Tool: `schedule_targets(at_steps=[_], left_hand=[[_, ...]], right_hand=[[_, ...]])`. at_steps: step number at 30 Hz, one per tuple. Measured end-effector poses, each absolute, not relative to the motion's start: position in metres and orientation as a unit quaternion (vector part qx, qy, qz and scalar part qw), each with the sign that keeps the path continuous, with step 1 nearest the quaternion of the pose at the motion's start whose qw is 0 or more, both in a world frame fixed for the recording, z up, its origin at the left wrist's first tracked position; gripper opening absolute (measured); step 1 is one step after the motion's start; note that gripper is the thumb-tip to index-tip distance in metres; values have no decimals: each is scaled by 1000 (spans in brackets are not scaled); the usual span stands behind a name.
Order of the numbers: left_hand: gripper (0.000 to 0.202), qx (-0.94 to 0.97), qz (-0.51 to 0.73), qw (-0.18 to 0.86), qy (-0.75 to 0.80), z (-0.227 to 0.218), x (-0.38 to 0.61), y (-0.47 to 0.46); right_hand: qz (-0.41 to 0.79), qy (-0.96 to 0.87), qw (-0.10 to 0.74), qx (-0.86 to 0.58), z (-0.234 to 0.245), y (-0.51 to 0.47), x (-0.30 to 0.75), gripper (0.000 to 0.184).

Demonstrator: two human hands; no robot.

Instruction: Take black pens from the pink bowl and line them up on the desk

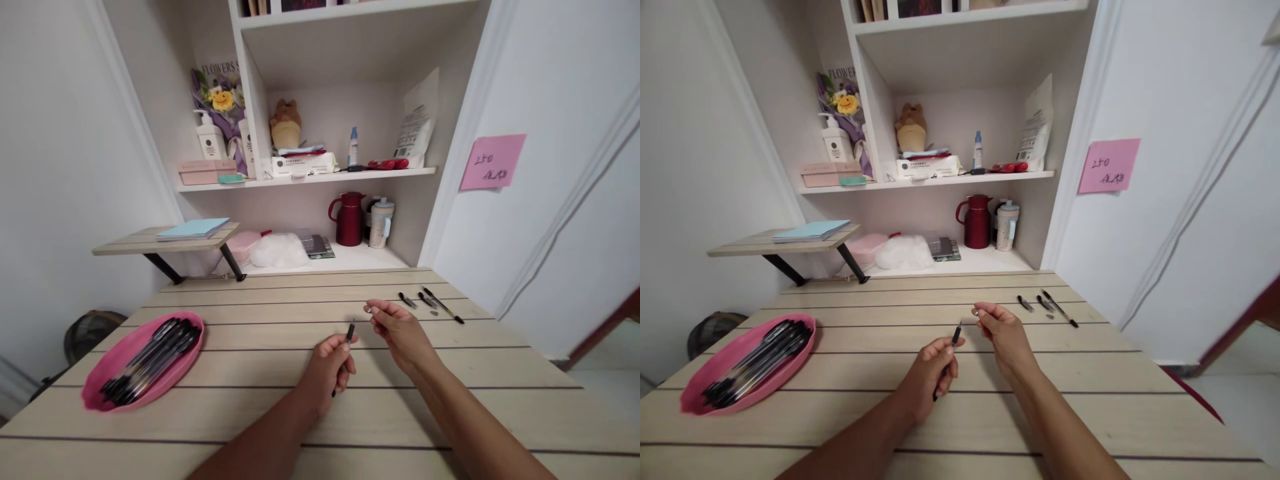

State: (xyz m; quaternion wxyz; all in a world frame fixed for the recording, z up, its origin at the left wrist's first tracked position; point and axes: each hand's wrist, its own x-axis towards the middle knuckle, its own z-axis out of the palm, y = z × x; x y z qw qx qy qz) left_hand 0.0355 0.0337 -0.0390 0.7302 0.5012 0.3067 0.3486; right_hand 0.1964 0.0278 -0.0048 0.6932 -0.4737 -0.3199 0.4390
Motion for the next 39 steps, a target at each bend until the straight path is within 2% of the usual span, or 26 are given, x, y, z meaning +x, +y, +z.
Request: schedule_targets(at_steps=[6,12,22,39], left_hand=[[46,524,336,721,303,-39,36,33],[43,539,328,716,300,-38,36,33],[41,541,327,716,295,-39,36,33],[39,530,358,697,325,-39,40,28]], right_hand=[[410,-370,673,-491,-6,26,188,27],[406,-393,649,-510,-3,23,189,33],[435,-408,625,-503,0,18,183,37],[427,-414,625,-505,-10,19,180,41]])
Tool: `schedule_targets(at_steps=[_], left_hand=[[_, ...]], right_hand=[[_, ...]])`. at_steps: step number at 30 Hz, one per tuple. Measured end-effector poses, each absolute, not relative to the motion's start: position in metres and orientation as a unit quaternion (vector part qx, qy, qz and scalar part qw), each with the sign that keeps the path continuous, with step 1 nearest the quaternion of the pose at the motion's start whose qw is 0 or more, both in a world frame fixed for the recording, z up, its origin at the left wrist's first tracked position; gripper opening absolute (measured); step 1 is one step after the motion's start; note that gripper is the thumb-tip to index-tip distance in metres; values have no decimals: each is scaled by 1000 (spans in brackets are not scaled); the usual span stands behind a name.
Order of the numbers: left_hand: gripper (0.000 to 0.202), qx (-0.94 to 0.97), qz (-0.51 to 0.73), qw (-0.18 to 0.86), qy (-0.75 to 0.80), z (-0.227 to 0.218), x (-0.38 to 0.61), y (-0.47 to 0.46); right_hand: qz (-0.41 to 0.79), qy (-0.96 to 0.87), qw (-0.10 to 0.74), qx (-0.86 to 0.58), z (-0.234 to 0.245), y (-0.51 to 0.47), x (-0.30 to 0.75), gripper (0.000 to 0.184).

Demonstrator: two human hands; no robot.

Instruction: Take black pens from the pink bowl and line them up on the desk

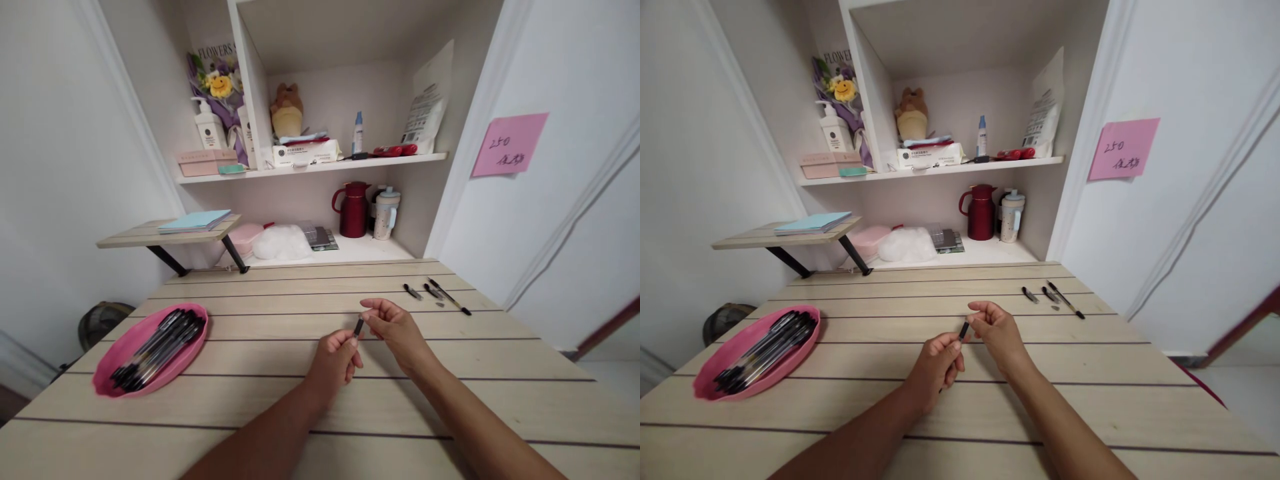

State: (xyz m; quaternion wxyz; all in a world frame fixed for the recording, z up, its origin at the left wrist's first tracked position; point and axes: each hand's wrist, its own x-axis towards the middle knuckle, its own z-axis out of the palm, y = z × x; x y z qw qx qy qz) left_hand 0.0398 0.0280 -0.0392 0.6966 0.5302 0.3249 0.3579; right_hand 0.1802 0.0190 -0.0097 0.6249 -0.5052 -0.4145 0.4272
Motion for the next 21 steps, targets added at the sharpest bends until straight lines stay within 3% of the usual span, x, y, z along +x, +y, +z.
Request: schedule_targets(at_steps=[10,18,21], left_hand=[[38,528,341,713,311,-40,37,29],[38,537,340,709,306,-38,36,28],[40,540,341,705,308,-38,36,28]], right_hand=[[513,-385,607,-469,-4,15,183,47],[493,-433,565,-500,-10,17,185,29],[467,-443,564,-516,-12,17,184,31]])
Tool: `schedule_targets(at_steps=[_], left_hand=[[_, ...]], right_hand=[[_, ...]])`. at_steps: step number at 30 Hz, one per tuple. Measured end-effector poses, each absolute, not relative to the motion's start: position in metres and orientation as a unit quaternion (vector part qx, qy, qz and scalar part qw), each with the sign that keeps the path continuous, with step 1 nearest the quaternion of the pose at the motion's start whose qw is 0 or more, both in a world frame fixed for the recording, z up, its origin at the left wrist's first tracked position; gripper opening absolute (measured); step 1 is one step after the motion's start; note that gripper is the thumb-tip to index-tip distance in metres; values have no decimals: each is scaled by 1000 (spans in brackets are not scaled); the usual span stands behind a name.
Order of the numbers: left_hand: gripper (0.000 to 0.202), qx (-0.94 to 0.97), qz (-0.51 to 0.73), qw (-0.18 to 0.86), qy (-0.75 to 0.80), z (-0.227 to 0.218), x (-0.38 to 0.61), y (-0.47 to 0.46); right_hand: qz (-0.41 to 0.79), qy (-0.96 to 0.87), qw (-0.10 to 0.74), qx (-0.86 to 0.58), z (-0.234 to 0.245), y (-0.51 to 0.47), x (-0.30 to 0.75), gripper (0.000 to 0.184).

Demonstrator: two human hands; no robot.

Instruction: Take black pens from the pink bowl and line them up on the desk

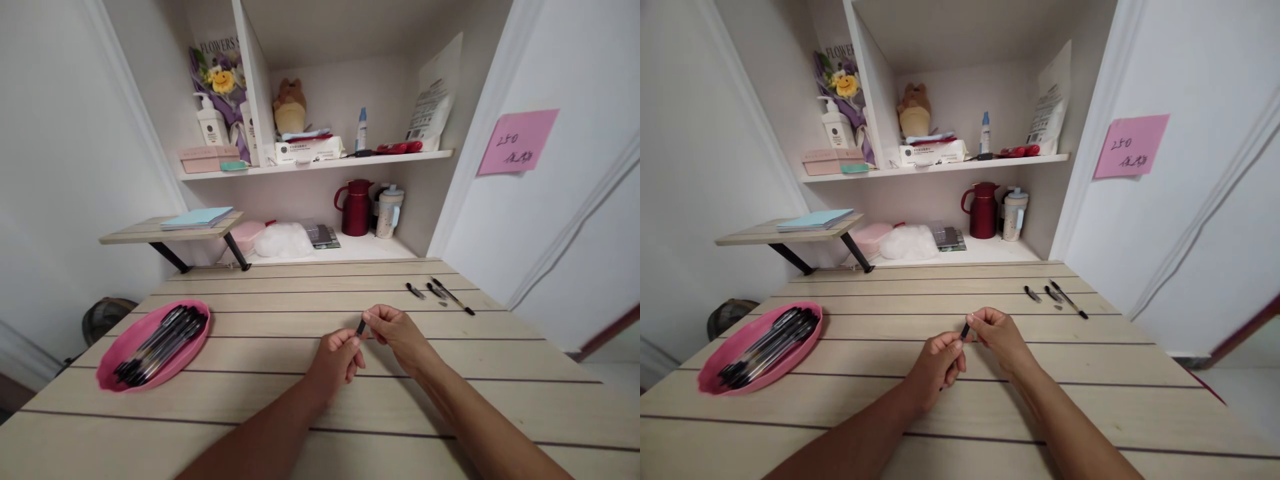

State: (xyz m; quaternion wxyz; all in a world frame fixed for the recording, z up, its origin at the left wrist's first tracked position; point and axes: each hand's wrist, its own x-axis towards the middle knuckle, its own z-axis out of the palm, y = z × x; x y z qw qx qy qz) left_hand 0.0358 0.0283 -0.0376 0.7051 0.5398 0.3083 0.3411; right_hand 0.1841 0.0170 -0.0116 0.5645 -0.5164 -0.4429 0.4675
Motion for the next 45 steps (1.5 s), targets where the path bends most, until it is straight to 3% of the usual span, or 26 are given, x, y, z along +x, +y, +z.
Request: schedule_targets(at_steps=[6,11,27,45], left_hand=[[41,542,338,710,297,-40,35,30],[39,546,337,704,305,-38,35,29],[39,542,339,705,306,-37,36,29],[36,550,337,698,312,-35,36,27]], right_hand=[[519,-410,576,-481,-12,16,188,41],[513,-417,573,-485,-13,17,188,32],[574,-412,550,-446,-11,14,188,34],[556,-414,557,-457,-13,16,190,25]])
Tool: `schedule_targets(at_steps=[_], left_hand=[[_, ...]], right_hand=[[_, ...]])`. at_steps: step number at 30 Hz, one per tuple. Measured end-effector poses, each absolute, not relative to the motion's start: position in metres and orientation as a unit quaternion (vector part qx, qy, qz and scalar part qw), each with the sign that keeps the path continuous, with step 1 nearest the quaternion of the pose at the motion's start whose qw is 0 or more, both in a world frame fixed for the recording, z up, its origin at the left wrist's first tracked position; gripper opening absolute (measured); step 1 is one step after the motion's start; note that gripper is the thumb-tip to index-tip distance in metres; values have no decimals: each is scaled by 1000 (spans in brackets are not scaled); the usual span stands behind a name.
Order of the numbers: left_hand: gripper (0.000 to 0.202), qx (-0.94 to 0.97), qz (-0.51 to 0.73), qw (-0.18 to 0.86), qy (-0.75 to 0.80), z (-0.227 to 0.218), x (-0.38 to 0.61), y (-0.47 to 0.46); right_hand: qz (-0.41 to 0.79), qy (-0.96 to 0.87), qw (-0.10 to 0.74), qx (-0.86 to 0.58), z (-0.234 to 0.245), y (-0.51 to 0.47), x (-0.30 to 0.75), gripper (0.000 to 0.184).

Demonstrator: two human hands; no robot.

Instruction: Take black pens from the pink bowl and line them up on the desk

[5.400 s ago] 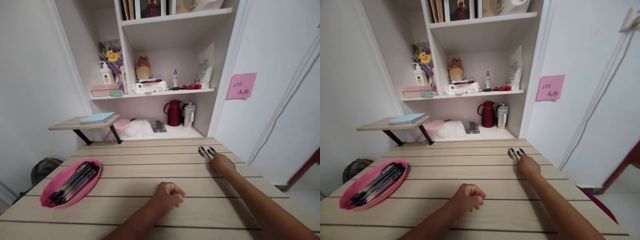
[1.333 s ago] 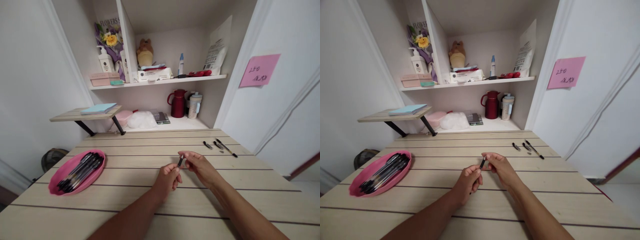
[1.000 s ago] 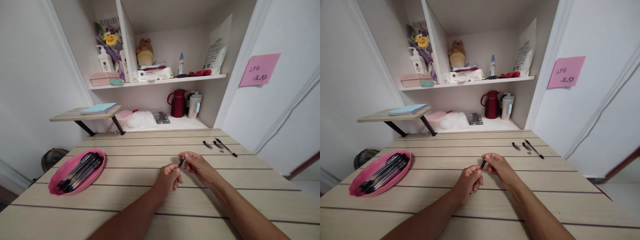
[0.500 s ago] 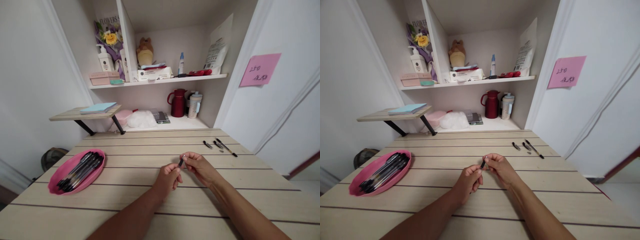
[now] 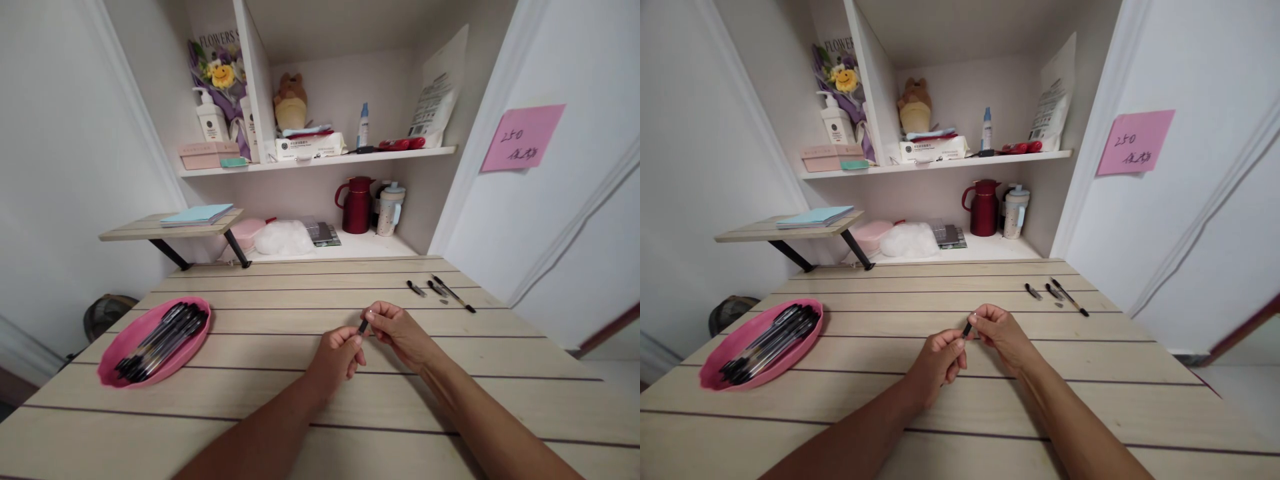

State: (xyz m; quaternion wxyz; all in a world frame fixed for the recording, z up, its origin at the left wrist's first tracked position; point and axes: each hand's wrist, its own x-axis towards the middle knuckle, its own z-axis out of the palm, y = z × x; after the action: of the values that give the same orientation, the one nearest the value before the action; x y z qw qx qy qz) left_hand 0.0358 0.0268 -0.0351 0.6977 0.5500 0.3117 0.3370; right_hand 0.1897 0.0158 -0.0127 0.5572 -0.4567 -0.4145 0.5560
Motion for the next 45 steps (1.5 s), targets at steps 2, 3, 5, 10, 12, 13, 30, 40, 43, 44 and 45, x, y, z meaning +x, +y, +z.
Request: schedule_targets(at_steps=[2,3,5,10,12,13,30,40,43,44,45], left_hand=[[36,548,336,702,308,-36,36,28],[36,546,335,703,308,-37,36,28],[37,545,335,703,310,-38,36,29],[40,544,335,702,315,-40,36,30],[40,542,335,705,313,-40,36,30],[40,541,335,706,310,-40,36,30],[42,517,348,715,319,-40,36,32],[47,515,345,713,328,-40,39,34],[47,519,343,713,323,-41,38,34],[48,520,342,714,322,-41,38,34],[48,520,342,714,320,-41,38,34]], right_hand=[[572,-413,559,-436,-12,15,190,25],[576,-409,563,-428,-12,14,190,26],[572,-404,570,-430,-13,15,190,26],[543,-410,569,-463,-17,16,191,26],[550,-412,567,-454,-17,17,192,30],[555,-411,568,-448,-17,17,192,33],[225,-587,384,-676,-11,49,225,46],[-7,-528,194,-827,-26,93,276,19],[7,-520,213,-828,-29,91,272,20],[18,-516,223,-827,-29,89,271,19],[33,-515,235,-824,-29,87,270,17]])
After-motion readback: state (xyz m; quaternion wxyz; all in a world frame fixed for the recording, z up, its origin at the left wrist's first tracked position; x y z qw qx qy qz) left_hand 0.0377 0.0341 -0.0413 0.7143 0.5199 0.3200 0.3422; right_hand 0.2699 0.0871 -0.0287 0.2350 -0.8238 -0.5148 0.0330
